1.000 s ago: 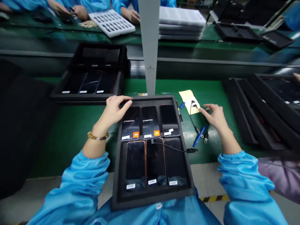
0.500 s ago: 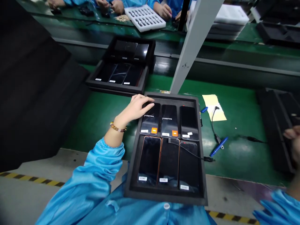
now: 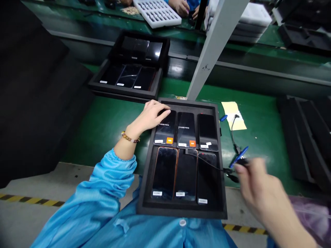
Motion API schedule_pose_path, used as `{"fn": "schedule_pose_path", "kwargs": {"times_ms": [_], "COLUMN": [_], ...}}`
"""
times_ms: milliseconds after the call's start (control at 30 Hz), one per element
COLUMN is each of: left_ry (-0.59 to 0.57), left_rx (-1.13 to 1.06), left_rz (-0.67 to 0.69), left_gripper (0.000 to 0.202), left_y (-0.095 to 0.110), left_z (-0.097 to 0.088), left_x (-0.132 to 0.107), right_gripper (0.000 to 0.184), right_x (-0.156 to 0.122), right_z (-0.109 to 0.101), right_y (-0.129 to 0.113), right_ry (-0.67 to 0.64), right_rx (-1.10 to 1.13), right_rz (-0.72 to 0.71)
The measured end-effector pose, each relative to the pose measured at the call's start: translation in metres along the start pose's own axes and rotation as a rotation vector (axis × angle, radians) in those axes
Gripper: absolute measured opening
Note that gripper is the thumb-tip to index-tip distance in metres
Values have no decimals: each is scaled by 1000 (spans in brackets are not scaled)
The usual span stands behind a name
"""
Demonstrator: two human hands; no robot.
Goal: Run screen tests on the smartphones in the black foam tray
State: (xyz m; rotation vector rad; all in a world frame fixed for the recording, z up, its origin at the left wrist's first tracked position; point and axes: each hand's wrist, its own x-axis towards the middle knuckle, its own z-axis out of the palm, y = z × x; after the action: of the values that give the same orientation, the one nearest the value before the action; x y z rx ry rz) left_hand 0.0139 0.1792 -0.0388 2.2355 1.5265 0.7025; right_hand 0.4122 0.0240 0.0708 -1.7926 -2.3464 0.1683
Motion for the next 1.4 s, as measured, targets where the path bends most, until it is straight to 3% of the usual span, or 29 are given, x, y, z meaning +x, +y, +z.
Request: {"fn": "schedule_pose_path", "kwargs": {"times_ms": [67, 167, 333, 800, 1400], "left_ry": [4, 18, 42, 22, 5], "left_rx": [0, 2, -7, -30, -7], "left_rz": [4, 15, 21, -1, -36], "left_gripper": [37, 37, 37, 37, 40], "left_y": [0, -1, -2, 1, 4], "left_z": [1, 2, 4, 1, -1], "left_x": [0, 0, -1, -2, -1], "right_gripper": [27, 19, 22, 25, 25], "right_x": [15, 36, 60, 77, 74], "right_z": [28, 66, 108, 122, 122], "right_y": [-37, -87, -127, -140, -145], "right_ry": [-115, -117, -53, -64, -53], "right_rx": [134, 176, 19, -135, -102], "right_rz": [-261, -500, -646, -549, -466]}}
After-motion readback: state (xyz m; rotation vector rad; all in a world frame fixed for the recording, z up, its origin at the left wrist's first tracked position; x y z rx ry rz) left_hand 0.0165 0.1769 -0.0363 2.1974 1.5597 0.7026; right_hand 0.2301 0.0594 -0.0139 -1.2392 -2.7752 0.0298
